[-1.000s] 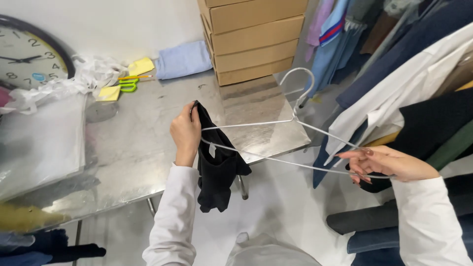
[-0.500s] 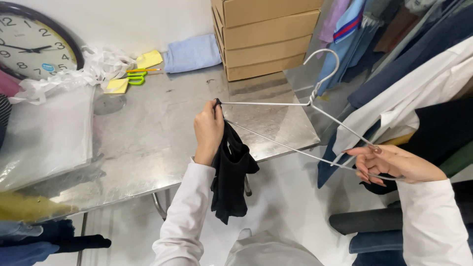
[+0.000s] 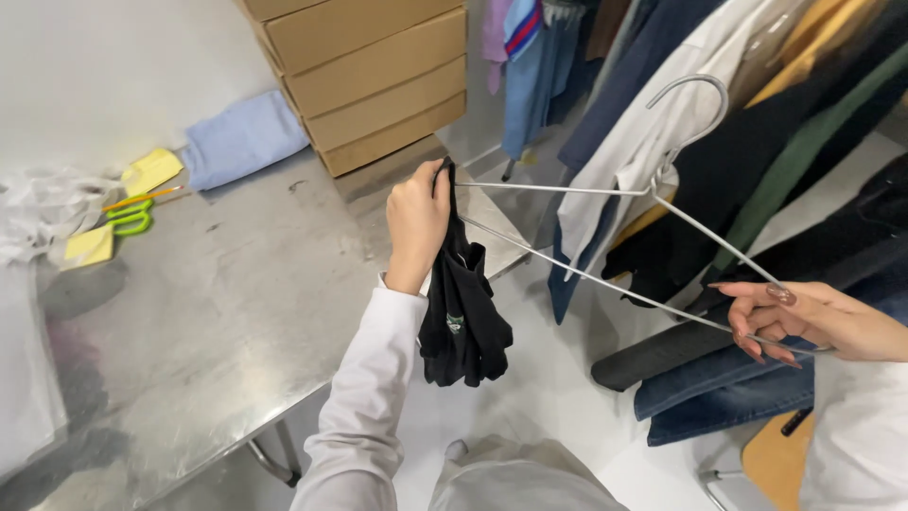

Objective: Hanging folded clothes onto a clothing rack using hangers

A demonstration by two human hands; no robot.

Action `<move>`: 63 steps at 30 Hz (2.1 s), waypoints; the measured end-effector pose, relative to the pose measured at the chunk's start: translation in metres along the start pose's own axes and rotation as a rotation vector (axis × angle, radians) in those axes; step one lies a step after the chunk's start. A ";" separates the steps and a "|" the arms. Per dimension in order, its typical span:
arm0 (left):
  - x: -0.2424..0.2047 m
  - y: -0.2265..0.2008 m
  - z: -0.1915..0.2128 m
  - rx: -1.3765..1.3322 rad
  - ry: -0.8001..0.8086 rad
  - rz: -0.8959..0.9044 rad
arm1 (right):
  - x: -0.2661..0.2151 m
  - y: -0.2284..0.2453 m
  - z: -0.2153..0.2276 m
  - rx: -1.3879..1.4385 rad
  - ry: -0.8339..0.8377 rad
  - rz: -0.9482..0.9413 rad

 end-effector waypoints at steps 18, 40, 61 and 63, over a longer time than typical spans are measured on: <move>-0.004 -0.106 -0.154 -0.251 0.225 -0.292 | -0.084 -0.008 -0.060 0.052 -0.639 -0.105; 0.059 -0.200 -0.034 -0.371 -0.087 -1.122 | -0.057 0.014 -0.087 0.343 0.211 0.762; 0.006 -0.072 -0.049 0.003 -0.078 -0.824 | -0.055 -0.036 -0.017 -1.937 -1.102 0.155; -0.002 -0.059 -0.060 0.003 -0.095 -0.702 | -0.038 -0.026 -0.036 -1.655 -0.805 0.311</move>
Point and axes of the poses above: each hand's wrist, its own x-axis towards the middle knuckle, its own z-axis out of the back of the hand, y = z × x, the point moved 5 cm from there along x, towards the middle knuckle, and after that the axes turned 3 degrees about x, right-handed, at the moved point
